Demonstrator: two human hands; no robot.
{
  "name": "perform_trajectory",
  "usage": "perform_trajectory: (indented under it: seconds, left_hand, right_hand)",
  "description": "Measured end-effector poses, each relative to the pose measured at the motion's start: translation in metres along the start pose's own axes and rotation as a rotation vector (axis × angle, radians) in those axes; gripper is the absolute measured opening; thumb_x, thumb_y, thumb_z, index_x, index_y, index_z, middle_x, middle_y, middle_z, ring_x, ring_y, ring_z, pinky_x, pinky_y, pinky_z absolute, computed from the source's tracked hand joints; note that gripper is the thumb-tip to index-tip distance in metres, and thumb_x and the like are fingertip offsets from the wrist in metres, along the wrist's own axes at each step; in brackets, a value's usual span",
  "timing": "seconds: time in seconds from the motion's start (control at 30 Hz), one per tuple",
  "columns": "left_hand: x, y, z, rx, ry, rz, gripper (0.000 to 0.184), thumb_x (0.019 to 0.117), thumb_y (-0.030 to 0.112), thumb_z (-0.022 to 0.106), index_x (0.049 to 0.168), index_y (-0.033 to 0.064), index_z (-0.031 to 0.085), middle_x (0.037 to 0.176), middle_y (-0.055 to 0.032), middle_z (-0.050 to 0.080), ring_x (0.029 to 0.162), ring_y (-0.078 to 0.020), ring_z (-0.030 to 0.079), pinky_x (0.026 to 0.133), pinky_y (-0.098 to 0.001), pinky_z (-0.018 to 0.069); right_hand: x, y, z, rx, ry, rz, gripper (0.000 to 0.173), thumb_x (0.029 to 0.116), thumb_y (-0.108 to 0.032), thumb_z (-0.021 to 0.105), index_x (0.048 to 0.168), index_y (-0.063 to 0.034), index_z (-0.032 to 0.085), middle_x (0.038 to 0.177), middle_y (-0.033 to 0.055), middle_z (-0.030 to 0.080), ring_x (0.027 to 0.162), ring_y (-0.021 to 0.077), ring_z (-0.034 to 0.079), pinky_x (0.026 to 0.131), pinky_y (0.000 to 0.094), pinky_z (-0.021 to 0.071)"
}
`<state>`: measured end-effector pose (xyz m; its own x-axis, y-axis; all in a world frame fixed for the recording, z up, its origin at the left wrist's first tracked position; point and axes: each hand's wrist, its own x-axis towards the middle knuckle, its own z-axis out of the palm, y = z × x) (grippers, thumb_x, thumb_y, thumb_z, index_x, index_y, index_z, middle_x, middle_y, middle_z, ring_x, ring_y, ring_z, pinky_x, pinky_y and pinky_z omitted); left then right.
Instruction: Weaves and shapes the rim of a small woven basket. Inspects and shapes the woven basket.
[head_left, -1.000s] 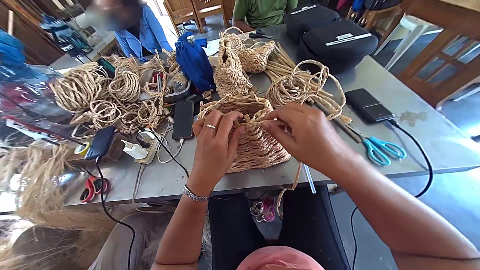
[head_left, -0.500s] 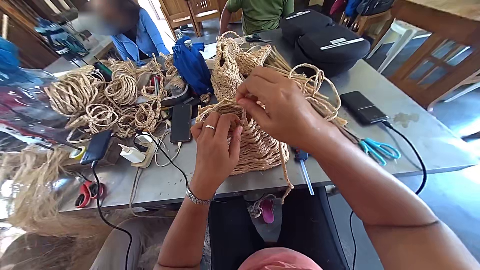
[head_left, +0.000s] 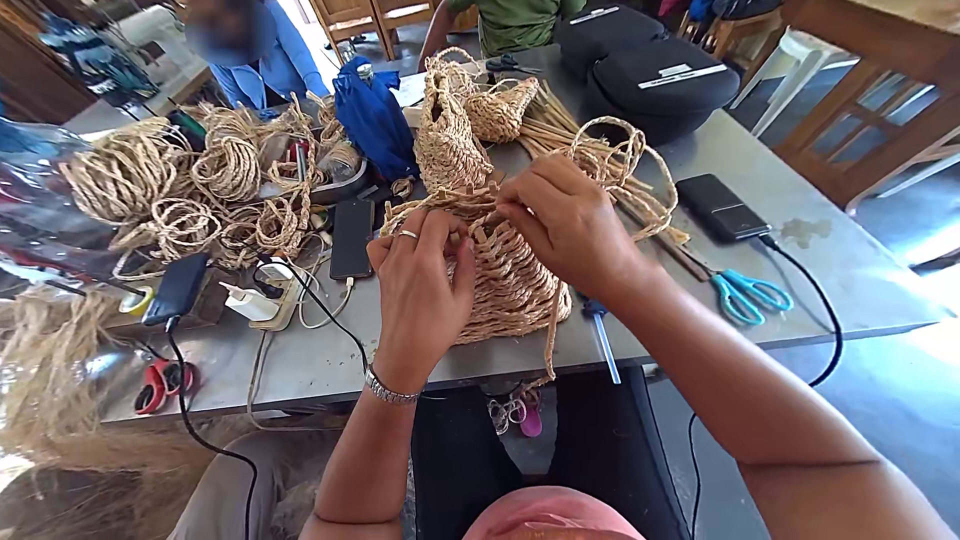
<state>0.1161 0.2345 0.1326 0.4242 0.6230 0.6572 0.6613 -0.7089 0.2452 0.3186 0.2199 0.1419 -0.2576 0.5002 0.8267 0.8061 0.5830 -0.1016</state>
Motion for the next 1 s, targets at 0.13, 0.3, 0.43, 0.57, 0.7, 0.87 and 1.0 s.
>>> perform_trajectory:
  seconds: [0.13, 0.3, 0.43, 0.57, 0.7, 0.87, 1.0]
  left_hand:
    - [0.004, 0.003, -0.003, 0.018, -0.027, -0.055, 0.022, 0.1009, 0.025, 0.055, 0.111, 0.0089, 0.066, 0.095, -0.0075, 0.066, 0.084, -0.0232, 0.061, 0.086, -0.0525, 0.0399]
    - [0.003, 0.004, -0.004, 0.04, -0.035, -0.072, 0.024, 0.1025, 0.026, 0.054, 0.112, 0.008, 0.066, 0.094, -0.0079, 0.066, 0.084, -0.0235, 0.061, 0.086, -0.0534, 0.0396]
    - [0.003, -0.001, -0.006, 0.02, -0.066, -0.032, 0.023, 0.1029, 0.028, 0.055, 0.113, 0.0099, 0.066, 0.093, -0.0059, 0.064, 0.086, -0.0223, 0.061, 0.087, -0.0525, 0.0392]
    - [0.002, -0.006, -0.01, -0.037, -0.091, 0.025, 0.021, 0.1025, 0.028, 0.056, 0.114, 0.013, 0.065, 0.095, -0.0022, 0.063, 0.087, -0.0185, 0.059, 0.086, -0.0507, 0.0386]
    - [-0.005, -0.009, -0.008, -0.085, -0.044, 0.112, 0.025, 0.104, 0.03, 0.054, 0.12, 0.0154, 0.066, 0.096, -0.0009, 0.062, 0.091, -0.0167, 0.058, 0.088, -0.0479, 0.0366]
    - [-0.007, -0.015, 0.001, -0.076, 0.029, 0.15, 0.027, 0.1022, 0.027, 0.052, 0.117, 0.013, 0.069, 0.093, -0.0019, 0.062, 0.09, -0.0174, 0.056, 0.091, -0.0472, 0.0347]
    - [-0.01, -0.014, 0.003, -0.042, 0.022, 0.142, 0.026, 0.1048, 0.028, 0.052, 0.118, 0.0117, 0.067, 0.093, -0.0031, 0.06, 0.091, -0.0182, 0.055, 0.091, -0.0462, 0.0342]
  right_hand:
    - [0.011, 0.001, 0.006, -0.039, 0.001, 0.002, 0.021, 0.1048, -0.011, 0.054, 0.102, -0.0006, 0.072, 0.095, 0.0137, 0.067, 0.097, 0.0268, 0.066, 0.088, 0.0349, 0.054]
    - [0.029, 0.003, 0.012, -0.076, -0.183, 0.008, 0.022, 0.1035, -0.01, 0.054, 0.103, -0.0012, 0.074, 0.101, 0.0147, 0.068, 0.103, 0.0302, 0.065, 0.094, 0.0388, 0.0536]
    - [0.016, 0.0, -0.004, -0.055, -0.158, 0.004, 0.023, 0.1041, -0.01, 0.053, 0.099, 0.0004, 0.073, 0.096, 0.0147, 0.066, 0.1, 0.03, 0.065, 0.091, 0.0399, 0.0537]
    - [-0.032, -0.026, -0.017, -0.057, -0.05, 0.008, 0.02, 0.1018, -0.006, 0.055, 0.103, -0.0005, 0.074, 0.092, 0.0137, 0.066, 0.093, 0.03, 0.065, 0.082, 0.0429, 0.055]
    - [-0.071, -0.046, 0.001, -0.026, 0.071, 0.131, 0.024, 0.0992, -0.005, 0.058, 0.116, -0.0026, 0.075, 0.09, 0.0103, 0.068, 0.086, 0.0239, 0.064, 0.078, 0.036, 0.0544]
    - [-0.092, -0.064, 0.014, 0.076, 0.037, 0.3, 0.035, 0.1015, -0.004, 0.054, 0.133, -0.0058, 0.069, 0.106, 0.0104, 0.072, 0.093, 0.0187, 0.069, 0.08, 0.0307, 0.0586]
    - [-0.098, -0.061, 0.02, 0.118, 0.067, 0.335, 0.036, 0.1001, -0.001, 0.053, 0.131, -0.0063, 0.07, 0.11, 0.0103, 0.073, 0.097, 0.0169, 0.07, 0.084, 0.0289, 0.0583]
